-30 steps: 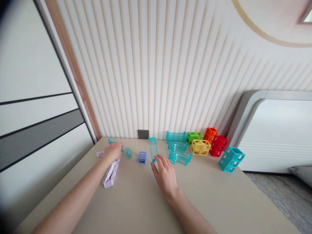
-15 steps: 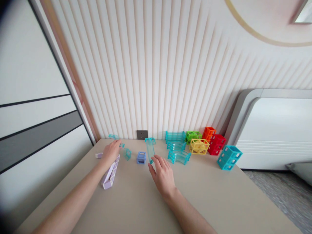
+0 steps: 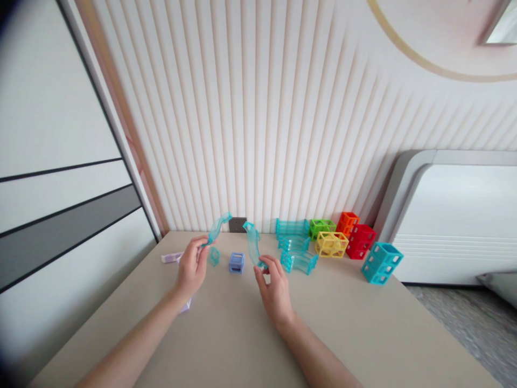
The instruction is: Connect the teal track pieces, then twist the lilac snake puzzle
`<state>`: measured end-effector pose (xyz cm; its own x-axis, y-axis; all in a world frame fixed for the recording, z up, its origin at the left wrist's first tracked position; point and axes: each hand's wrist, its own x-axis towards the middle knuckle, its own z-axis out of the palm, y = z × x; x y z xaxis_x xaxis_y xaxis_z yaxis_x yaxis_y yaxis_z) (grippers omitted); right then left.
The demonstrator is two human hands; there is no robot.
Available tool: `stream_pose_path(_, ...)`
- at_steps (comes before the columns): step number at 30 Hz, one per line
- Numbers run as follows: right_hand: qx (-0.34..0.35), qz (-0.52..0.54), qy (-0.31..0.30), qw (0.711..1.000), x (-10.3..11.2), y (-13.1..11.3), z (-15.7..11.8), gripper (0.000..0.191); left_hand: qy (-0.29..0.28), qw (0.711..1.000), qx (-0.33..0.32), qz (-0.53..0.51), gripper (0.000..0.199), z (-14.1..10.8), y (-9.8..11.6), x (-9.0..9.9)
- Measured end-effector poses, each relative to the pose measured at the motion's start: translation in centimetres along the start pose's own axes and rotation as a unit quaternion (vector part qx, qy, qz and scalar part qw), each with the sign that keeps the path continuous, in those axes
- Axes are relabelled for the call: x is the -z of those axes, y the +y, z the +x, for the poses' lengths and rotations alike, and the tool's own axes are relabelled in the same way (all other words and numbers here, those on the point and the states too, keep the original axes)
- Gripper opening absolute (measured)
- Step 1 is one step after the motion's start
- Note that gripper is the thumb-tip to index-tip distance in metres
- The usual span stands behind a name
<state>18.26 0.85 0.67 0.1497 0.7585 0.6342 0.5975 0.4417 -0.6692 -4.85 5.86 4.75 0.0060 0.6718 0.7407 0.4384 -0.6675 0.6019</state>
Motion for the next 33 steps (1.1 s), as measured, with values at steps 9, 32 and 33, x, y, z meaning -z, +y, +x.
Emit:
stream_pose_path(9,-0.101,0.155,0.047,0.982,-0.8,0.6,-0.4,0.032,0.174,0.853,0.231,-0.434,0.028,-1.8,2.7,-2.7)
stream_pose_path(32,-0.045,0.241,-0.036,0.969,-1.1,-0.8,-1.3,0.051,-0.017,0.739,0.394,-0.546,0.059,-5.2,5.6,-3.3)
stream_pose_path(33,-0.043,0.24,-0.04,0.969,-1.1,-0.8,-1.4,0.051,-0.033,0.745,0.395,-0.536,0.057,-5.3,5.6,-3.2)
